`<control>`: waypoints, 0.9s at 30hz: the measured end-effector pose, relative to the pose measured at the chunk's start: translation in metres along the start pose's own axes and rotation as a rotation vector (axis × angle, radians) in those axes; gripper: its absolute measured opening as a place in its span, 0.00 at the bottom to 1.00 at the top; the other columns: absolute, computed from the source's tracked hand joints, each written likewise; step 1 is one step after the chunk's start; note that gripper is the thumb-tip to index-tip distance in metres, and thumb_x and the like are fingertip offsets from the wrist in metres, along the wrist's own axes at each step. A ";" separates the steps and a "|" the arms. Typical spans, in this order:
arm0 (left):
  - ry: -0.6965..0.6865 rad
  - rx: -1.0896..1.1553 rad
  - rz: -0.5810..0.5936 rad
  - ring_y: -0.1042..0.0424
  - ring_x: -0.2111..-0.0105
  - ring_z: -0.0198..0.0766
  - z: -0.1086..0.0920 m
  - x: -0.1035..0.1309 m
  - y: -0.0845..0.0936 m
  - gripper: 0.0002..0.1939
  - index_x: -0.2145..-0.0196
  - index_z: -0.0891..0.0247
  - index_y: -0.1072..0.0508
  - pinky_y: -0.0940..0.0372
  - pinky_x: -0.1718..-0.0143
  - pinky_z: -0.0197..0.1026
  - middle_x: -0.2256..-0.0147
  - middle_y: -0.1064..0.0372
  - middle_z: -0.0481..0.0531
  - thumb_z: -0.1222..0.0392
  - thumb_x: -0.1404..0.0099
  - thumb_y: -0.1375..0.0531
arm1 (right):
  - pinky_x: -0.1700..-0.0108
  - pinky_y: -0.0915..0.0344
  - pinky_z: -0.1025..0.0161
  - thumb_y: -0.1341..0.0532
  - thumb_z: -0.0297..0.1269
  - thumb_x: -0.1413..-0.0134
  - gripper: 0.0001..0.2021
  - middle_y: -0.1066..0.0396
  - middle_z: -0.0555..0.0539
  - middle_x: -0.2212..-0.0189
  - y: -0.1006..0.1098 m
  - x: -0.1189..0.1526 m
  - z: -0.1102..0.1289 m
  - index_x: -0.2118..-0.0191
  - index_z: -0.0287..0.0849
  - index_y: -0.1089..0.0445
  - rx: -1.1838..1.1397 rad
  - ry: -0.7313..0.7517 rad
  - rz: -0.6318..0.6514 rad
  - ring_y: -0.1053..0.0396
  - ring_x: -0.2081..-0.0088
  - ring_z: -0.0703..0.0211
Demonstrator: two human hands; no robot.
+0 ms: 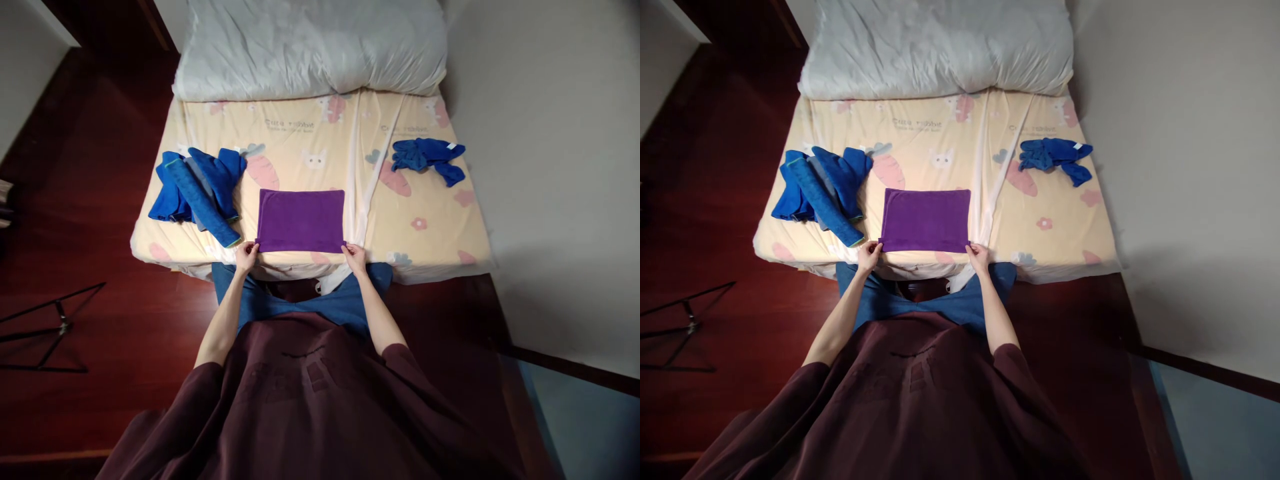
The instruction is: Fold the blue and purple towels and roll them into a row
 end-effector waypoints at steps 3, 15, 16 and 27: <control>0.011 -0.008 -0.025 0.27 0.68 0.43 -0.001 -0.001 0.001 0.14 0.67 0.61 0.23 0.31 0.62 0.44 0.68 0.23 0.55 0.48 0.37 0.39 | 0.58 0.22 0.52 0.31 0.60 0.51 0.24 0.19 0.40 0.68 0.001 0.000 0.001 0.65 0.40 0.21 0.009 0.008 -0.003 0.22 0.66 0.50; 0.050 0.024 -0.053 0.27 0.67 0.43 -0.005 0.003 -0.002 0.11 0.63 0.60 0.29 0.30 0.59 0.45 0.67 0.26 0.53 0.51 0.36 0.37 | 0.58 0.22 0.52 0.31 0.58 0.50 0.23 0.19 0.38 0.67 0.000 0.003 0.003 0.64 0.39 0.21 0.016 -0.022 -0.007 0.22 0.66 0.49; 0.039 -0.009 -0.063 0.27 0.66 0.44 -0.008 0.004 -0.001 0.10 0.64 0.60 0.30 0.30 0.57 0.46 0.66 0.26 0.54 0.51 0.35 0.37 | 0.58 0.22 0.52 0.31 0.57 0.49 0.23 0.20 0.38 0.67 -0.001 0.003 0.005 0.63 0.38 0.21 0.030 -0.028 -0.009 0.22 0.66 0.49; -0.552 -0.430 0.303 0.51 0.26 0.53 -0.107 0.084 -0.073 0.27 0.31 0.62 0.35 0.54 0.26 0.61 0.27 0.46 0.60 0.54 0.23 0.51 | 0.28 0.43 0.43 0.50 0.42 0.27 0.24 0.34 0.37 0.33 -0.031 0.071 0.112 0.34 0.41 0.30 0.469 0.468 0.040 0.39 0.30 0.46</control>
Point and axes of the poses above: each hand's wrist, its own x-axis away from the middle knuckle, its own y-axis out of the back of the hand, z = x × y, the point moved 9 cm from there along -x, towards the middle knuckle
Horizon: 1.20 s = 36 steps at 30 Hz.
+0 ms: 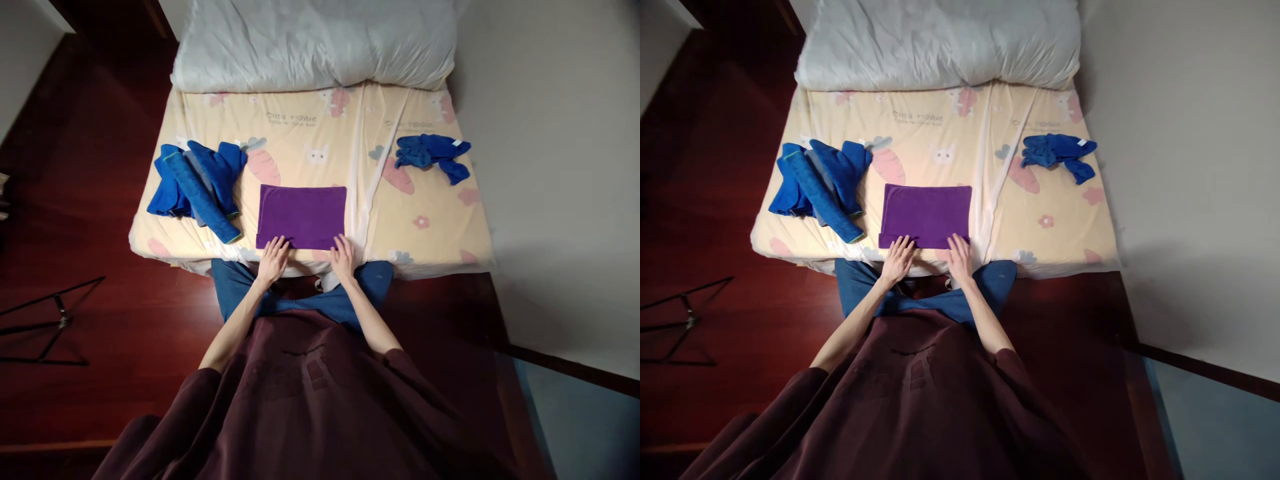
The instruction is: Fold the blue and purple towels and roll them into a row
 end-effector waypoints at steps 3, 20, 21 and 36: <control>-0.014 -0.073 0.066 0.61 0.23 0.54 -0.018 -0.006 -0.020 0.31 0.27 0.65 0.41 0.61 0.25 0.65 0.25 0.55 0.60 0.53 0.23 0.52 | 0.23 0.52 0.44 0.53 0.40 0.25 0.26 0.45 0.43 0.26 -0.035 0.011 0.051 0.29 0.43 0.37 0.045 0.209 0.286 0.50 0.24 0.50; 0.000 -0.113 0.105 0.63 0.23 0.57 0.000 -0.008 -0.023 0.31 0.26 0.59 0.40 0.66 0.26 0.70 0.24 0.57 0.56 0.52 0.22 0.51 | 0.22 0.59 0.41 0.54 0.37 0.25 0.28 0.54 0.41 0.23 -0.056 0.012 0.028 0.24 0.38 0.47 0.221 0.142 0.452 0.57 0.22 0.49; 0.006 -0.113 0.102 0.64 0.23 0.58 0.002 -0.010 -0.022 0.31 0.26 0.59 0.40 0.66 0.26 0.70 0.24 0.58 0.57 0.51 0.22 0.51 | 0.22 0.59 0.40 0.54 0.36 0.26 0.29 0.54 0.41 0.23 -0.056 0.012 0.027 0.24 0.38 0.47 0.226 0.144 0.452 0.57 0.22 0.49; 0.017 -0.084 0.137 0.56 0.24 0.52 0.074 -0.014 0.001 0.32 0.27 0.65 0.39 0.55 0.25 0.61 0.26 0.50 0.60 0.59 0.27 0.49 | 0.22 0.52 0.42 0.50 0.34 0.29 0.28 0.44 0.41 0.27 -0.036 -0.005 -0.009 0.26 0.39 0.41 0.090 0.163 0.411 0.48 0.25 0.51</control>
Point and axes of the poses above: each hand's wrist, its own x-axis away from the middle knuckle, its own y-axis out of the back of the hand, z = x × y, the point moved 9 cm from there along -x, towards the middle knuckle
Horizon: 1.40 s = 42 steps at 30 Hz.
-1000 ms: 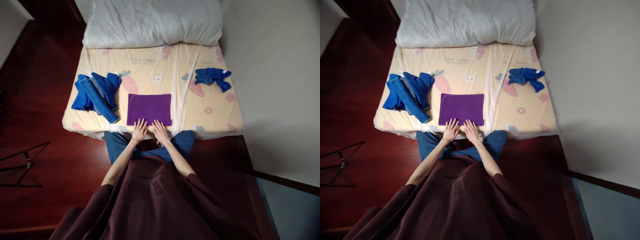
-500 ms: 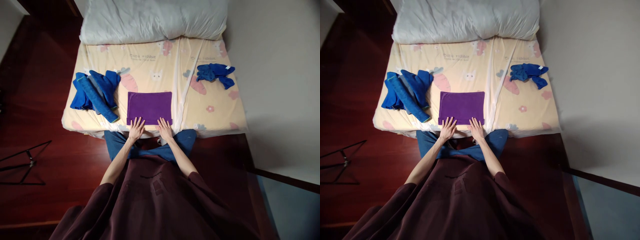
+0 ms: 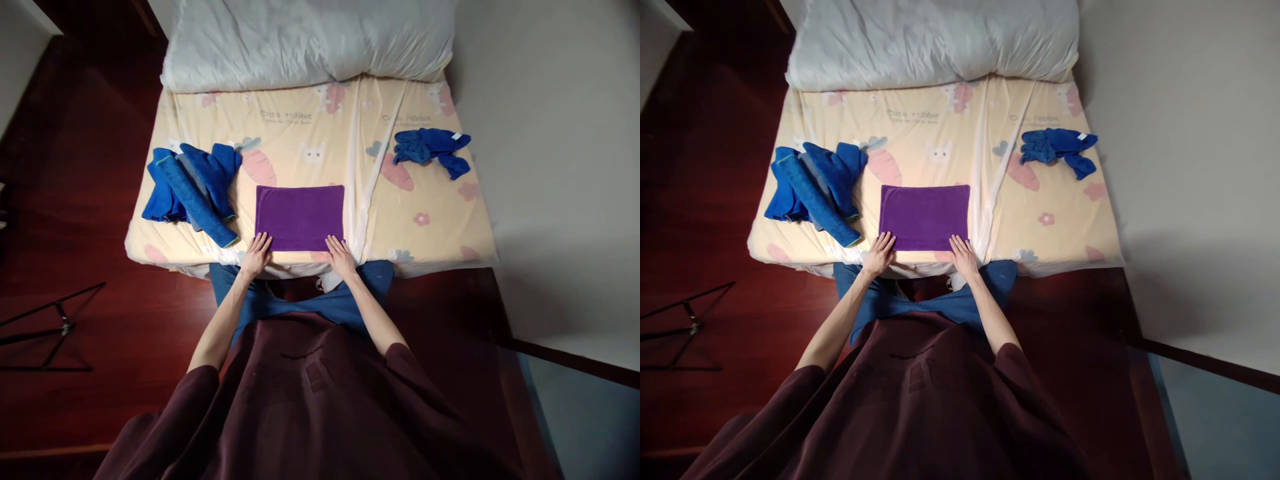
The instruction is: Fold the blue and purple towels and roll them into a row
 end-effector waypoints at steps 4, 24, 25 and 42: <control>0.043 -0.010 0.003 0.53 0.25 0.50 0.018 0.002 0.004 0.34 0.28 0.66 0.39 0.53 0.25 0.58 0.26 0.50 0.60 0.64 0.31 0.49 | 0.23 0.46 0.46 0.48 0.29 0.34 0.29 0.38 0.40 0.29 0.008 -0.001 -0.021 0.30 0.36 0.36 -0.075 -0.039 -0.071 0.44 0.26 0.52; 0.016 0.208 -0.087 0.31 0.47 0.50 0.024 0.032 0.031 0.29 0.43 0.59 0.21 0.32 0.40 0.54 0.51 0.27 0.60 0.69 0.39 0.47 | 0.37 0.30 0.47 0.45 0.23 0.50 0.23 0.24 0.40 0.52 0.030 0.019 -0.058 0.52 0.41 0.20 -0.439 -0.107 -0.144 0.27 0.46 0.49; 0.048 0.237 -0.099 0.30 0.48 0.50 0.027 0.034 0.030 0.27 0.44 0.60 0.21 0.31 0.42 0.54 0.52 0.26 0.59 0.68 0.38 0.47 | 0.39 0.29 0.48 0.44 0.25 0.50 0.20 0.24 0.40 0.52 0.029 0.020 -0.062 0.53 0.40 0.21 -0.463 -0.132 -0.154 0.26 0.47 0.49; 0.544 0.448 -0.292 0.23 0.60 0.46 0.061 0.014 0.033 0.18 0.60 0.64 0.23 0.30 0.53 0.45 0.61 0.20 0.58 0.48 0.28 0.46 | 0.57 0.30 0.59 0.46 0.61 0.34 0.26 0.37 0.48 0.74 0.032 -0.004 -0.090 0.78 0.49 0.41 -0.338 -0.423 -0.398 0.35 0.66 0.55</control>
Point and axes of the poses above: each hand's wrist, its own x-axis away from the middle knuckle, its own y-axis out of the back of the hand, z = x × y, the point moved 9 cm from there along -x, towards the middle knuckle
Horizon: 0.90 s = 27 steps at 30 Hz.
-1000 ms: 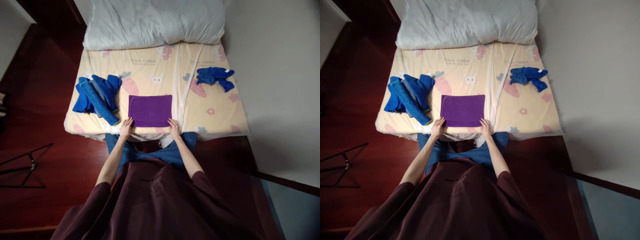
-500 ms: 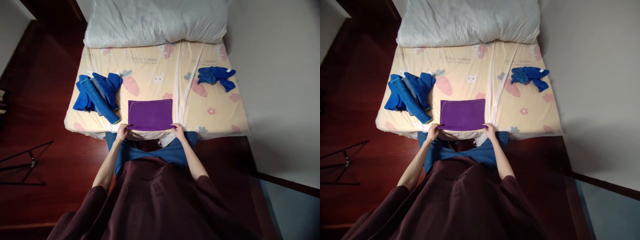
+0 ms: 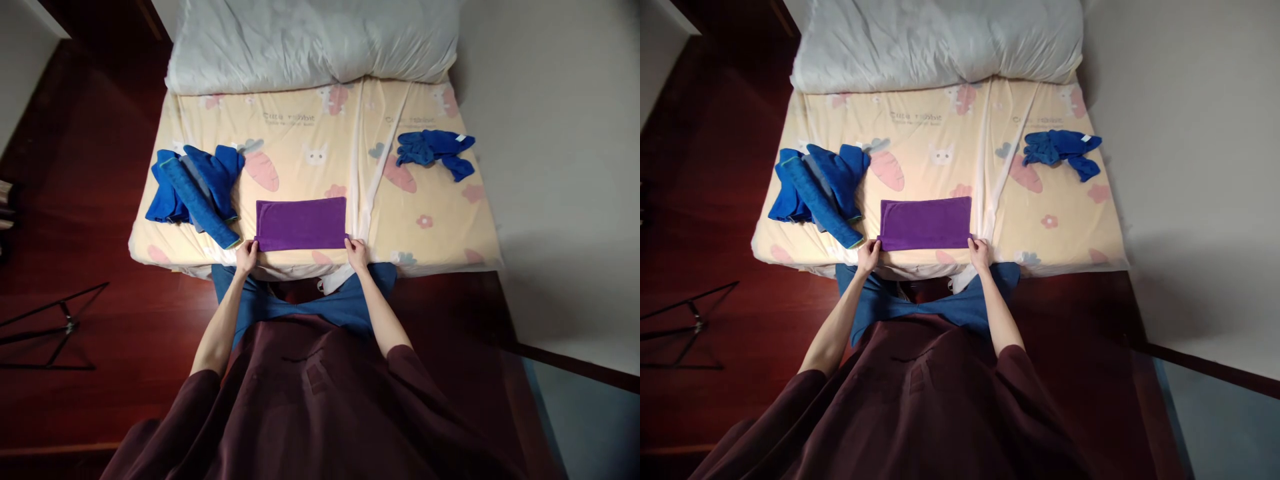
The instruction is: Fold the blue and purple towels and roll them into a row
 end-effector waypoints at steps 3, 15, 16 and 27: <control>0.028 -0.004 -0.013 0.23 0.62 0.46 -0.001 -0.003 0.000 0.17 0.61 0.64 0.23 0.30 0.55 0.45 0.63 0.20 0.58 0.49 0.29 0.45 | 0.57 0.30 0.59 0.46 0.59 0.34 0.26 0.38 0.48 0.74 -0.002 -0.003 -0.003 0.78 0.49 0.40 0.027 -0.021 -0.013 0.35 0.66 0.55; 0.026 -0.058 -0.004 0.23 0.61 0.48 0.004 -0.001 -0.004 0.16 0.63 0.62 0.24 0.30 0.53 0.47 0.64 0.21 0.59 0.48 0.29 0.46 | 0.50 0.30 0.55 0.40 0.50 0.34 0.21 0.34 0.46 0.72 -0.007 -0.005 -0.009 0.76 0.46 0.32 0.078 -0.067 0.000 0.31 0.62 0.51; 0.023 -0.062 -0.002 0.23 0.61 0.48 0.003 0.000 -0.005 0.16 0.62 0.62 0.25 0.30 0.53 0.47 0.64 0.21 0.59 0.48 0.29 0.46 | 0.50 0.29 0.55 0.40 0.50 0.34 0.20 0.34 0.45 0.71 -0.008 -0.005 -0.008 0.76 0.46 0.31 0.082 -0.065 0.002 0.31 0.62 0.51; -0.537 -0.299 0.151 0.43 0.28 0.49 -0.053 0.057 -0.023 0.23 0.35 0.60 0.32 0.43 0.29 0.58 0.32 0.38 0.62 0.57 0.24 0.50 | 0.28 0.41 0.43 0.46 0.38 0.31 0.23 0.30 0.40 0.35 0.000 0.045 0.069 0.36 0.43 0.29 0.148 0.365 0.175 0.36 0.32 0.47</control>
Point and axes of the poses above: each hand's wrist, its own x-axis away from the middle knuckle, its own y-axis out of the back of the hand, z = x × y, the point moved 9 cm from there along -x, towards the middle knuckle
